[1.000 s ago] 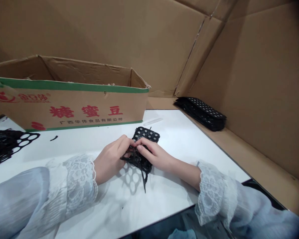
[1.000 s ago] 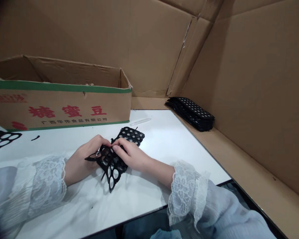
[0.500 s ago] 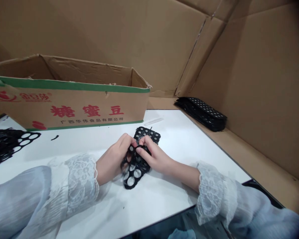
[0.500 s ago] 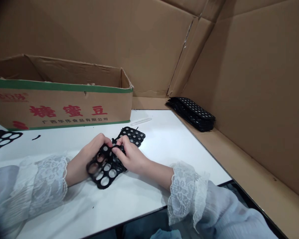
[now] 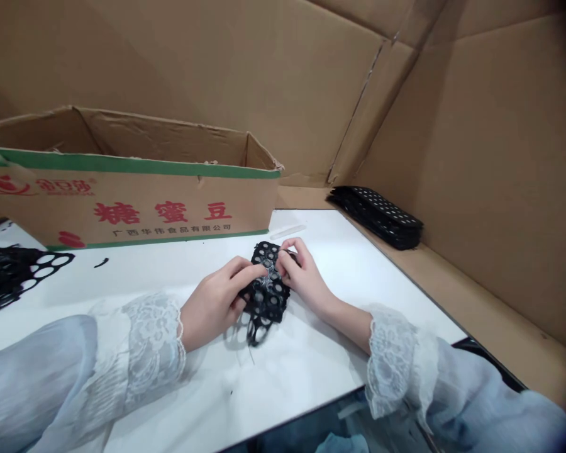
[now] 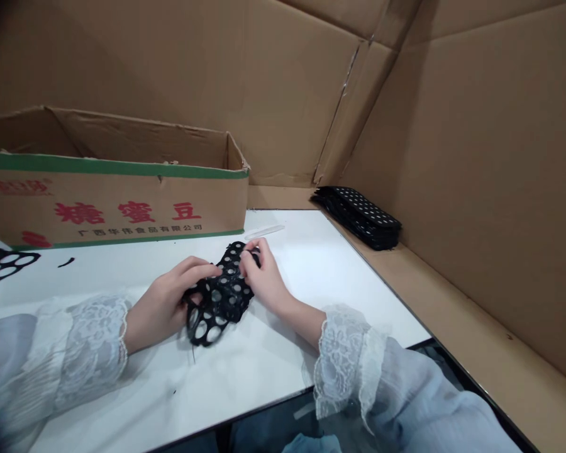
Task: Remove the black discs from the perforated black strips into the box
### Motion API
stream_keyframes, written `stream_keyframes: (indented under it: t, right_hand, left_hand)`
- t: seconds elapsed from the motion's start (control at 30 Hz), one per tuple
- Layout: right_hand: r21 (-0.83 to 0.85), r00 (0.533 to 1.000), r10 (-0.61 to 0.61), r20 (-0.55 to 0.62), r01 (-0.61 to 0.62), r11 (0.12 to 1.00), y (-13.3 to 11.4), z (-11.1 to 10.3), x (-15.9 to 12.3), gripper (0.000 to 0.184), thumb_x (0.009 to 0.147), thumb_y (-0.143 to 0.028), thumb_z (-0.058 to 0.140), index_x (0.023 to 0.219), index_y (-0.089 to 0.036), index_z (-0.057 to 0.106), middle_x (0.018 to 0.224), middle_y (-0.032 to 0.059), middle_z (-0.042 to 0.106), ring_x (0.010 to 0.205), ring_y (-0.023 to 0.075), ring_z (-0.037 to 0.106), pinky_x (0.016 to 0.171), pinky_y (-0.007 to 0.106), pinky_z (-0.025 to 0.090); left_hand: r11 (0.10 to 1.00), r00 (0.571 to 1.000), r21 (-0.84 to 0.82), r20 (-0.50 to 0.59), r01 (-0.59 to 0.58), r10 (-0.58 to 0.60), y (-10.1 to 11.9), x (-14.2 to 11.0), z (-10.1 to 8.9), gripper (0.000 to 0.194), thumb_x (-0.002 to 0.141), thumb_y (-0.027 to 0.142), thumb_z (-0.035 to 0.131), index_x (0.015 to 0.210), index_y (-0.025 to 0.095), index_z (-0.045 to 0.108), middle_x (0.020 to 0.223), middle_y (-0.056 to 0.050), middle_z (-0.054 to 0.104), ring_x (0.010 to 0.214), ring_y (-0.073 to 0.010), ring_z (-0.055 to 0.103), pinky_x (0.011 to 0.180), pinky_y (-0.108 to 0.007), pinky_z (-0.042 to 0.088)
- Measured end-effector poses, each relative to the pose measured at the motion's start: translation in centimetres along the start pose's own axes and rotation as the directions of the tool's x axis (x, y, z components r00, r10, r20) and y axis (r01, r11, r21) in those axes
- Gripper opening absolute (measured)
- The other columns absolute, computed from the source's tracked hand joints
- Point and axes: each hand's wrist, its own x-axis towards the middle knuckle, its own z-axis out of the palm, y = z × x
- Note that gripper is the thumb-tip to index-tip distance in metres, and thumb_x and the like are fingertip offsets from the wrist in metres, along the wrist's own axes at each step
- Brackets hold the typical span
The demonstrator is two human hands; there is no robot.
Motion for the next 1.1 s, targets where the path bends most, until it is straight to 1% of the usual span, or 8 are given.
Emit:
stream_keyframes:
  t: [0.07, 0.2, 0.37, 0.53, 0.6, 0.77, 1.0, 1.1]
  right_hand:
    - [-0.079, 0.996, -0.037, 0.081, 0.044, 0.996, -0.3, 0.3, -0.4, 0.013, 0.084, -0.031, 0.04, 0.093, -0.023, 0.043, 0.057, -0.0061, 0.042, 0.046, 0.0057, 0.032, 0.043, 0.018, 0.024]
    - [-0.197, 0.984, -0.077, 0.158, 0.108, 0.974, -0.7, 0.5, -0.9, 0.02, 0.086, -0.033, 0.036, 0.085, -0.019, 0.05, 0.059, -0.0038, 0.042, 0.052, 0.0067, 0.037, 0.049, 0.02, 0.03]
    - [-0.292, 0.968, -0.147, 0.203, 0.203, 0.934, -0.5, 0.2, -0.6, 0.024, 0.087, -0.035, 0.036, 0.076, -0.018, 0.049, 0.066, -0.0017, 0.044, 0.063, 0.0087, 0.043, 0.061, 0.022, 0.036]
    - [-0.272, 0.915, -0.175, 0.364, 0.284, 0.919, 0.1, 0.2, -0.8, 0.019, 0.084, -0.032, 0.041, 0.073, -0.018, 0.047, 0.072, 0.0002, 0.049, 0.071, 0.0116, 0.047, 0.069, 0.025, 0.04]
    - [-0.266, 0.908, -0.157, 0.389, 0.273, 0.924, 0.4, 0.2, -0.8, 0.017, 0.083, -0.031, 0.042, 0.074, -0.019, 0.047, 0.073, 0.0006, 0.05, 0.071, 0.012, 0.048, 0.07, 0.026, 0.041]
    - [-0.198, 0.943, -0.152, 0.297, 0.216, 0.956, 0.3, 0.2, -0.8, 0.017, 0.081, -0.036, 0.046, 0.081, -0.019, 0.048, 0.078, 0.0015, 0.051, 0.075, 0.0131, 0.049, 0.072, 0.027, 0.042]
    - [-0.029, 0.92, -0.027, 0.391, 0.041, 0.999, 0.0, 0.4, -0.8, 0.026, 0.078, -0.044, 0.049, 0.08, -0.018, 0.049, 0.07, -0.0013, 0.044, 0.063, 0.009, 0.043, 0.061, 0.023, 0.04]
    - [-0.081, 0.903, 0.052, 0.427, -0.019, 0.997, -0.1, 0.4, -0.9, 0.026, 0.079, -0.043, 0.047, 0.08, -0.017, 0.048, 0.065, -0.003, 0.04, 0.058, 0.0075, 0.037, 0.054, 0.02, 0.035]
  left_hand:
    - [0.997, 1.0, -0.073, 0.004, 0.016, -0.016, -0.1, 0.2, 0.0, 0.048, 0.064, -0.005, 0.029, 0.099, 0.022, 0.049, 0.104, -0.002, 0.047, 0.094, -0.0124, 0.048, 0.081, -0.024, 0.039]
    - [0.979, 0.993, -0.167, 0.021, 0.114, -0.112, -0.1, 0.6, 0.1, 0.027, 0.068, -0.002, 0.031, 0.079, 0.018, 0.047, 0.087, -0.001, 0.051, 0.082, -0.0128, 0.05, 0.074, -0.025, 0.04]
    - [0.974, 0.99, -0.182, -0.019, 0.133, -0.139, -0.2, 0.9, 0.2, 0.01, 0.079, 0.014, 0.044, 0.088, 0.017, 0.046, 0.09, -0.002, 0.052, 0.084, -0.0148, 0.051, 0.076, -0.027, 0.041]
    - [0.979, 0.983, -0.152, -0.103, 0.137, -0.154, -0.5, 0.8, 0.4, 0.013, 0.085, 0.023, 0.041, 0.095, 0.018, 0.048, 0.095, -0.003, 0.054, 0.09, -0.0151, 0.052, 0.081, -0.026, 0.041]
    - [0.982, 0.981, -0.128, -0.112, 0.142, -0.157, -0.6, 0.8, 0.5, 0.014, 0.086, 0.024, 0.04, 0.096, 0.018, 0.047, 0.094, -0.003, 0.055, 0.088, -0.0149, 0.053, 0.078, -0.026, 0.042]
    - [0.979, 0.974, -0.09, -0.115, 0.184, -0.194, -0.7, 0.8, 0.6, 0.017, 0.085, 0.029, 0.045, 0.099, 0.02, 0.045, 0.094, -0.002, 0.058, 0.087, -0.0156, 0.056, 0.075, -0.025, 0.044]
    - [0.981, 0.977, 0.018, -0.09, 0.194, -0.191, -0.8, 0.5, 0.6, 0.024, 0.084, 0.035, 0.046, 0.102, 0.02, 0.044, 0.089, -0.002, 0.06, 0.081, -0.0172, 0.058, 0.069, -0.027, 0.045]
    - [0.98, 0.984, 0.091, -0.056, 0.176, -0.171, -1.0, 0.4, 0.7, 0.022, 0.085, 0.037, 0.043, 0.097, 0.019, 0.047, 0.087, -0.003, 0.06, 0.08, -0.0182, 0.057, 0.069, -0.029, 0.044]
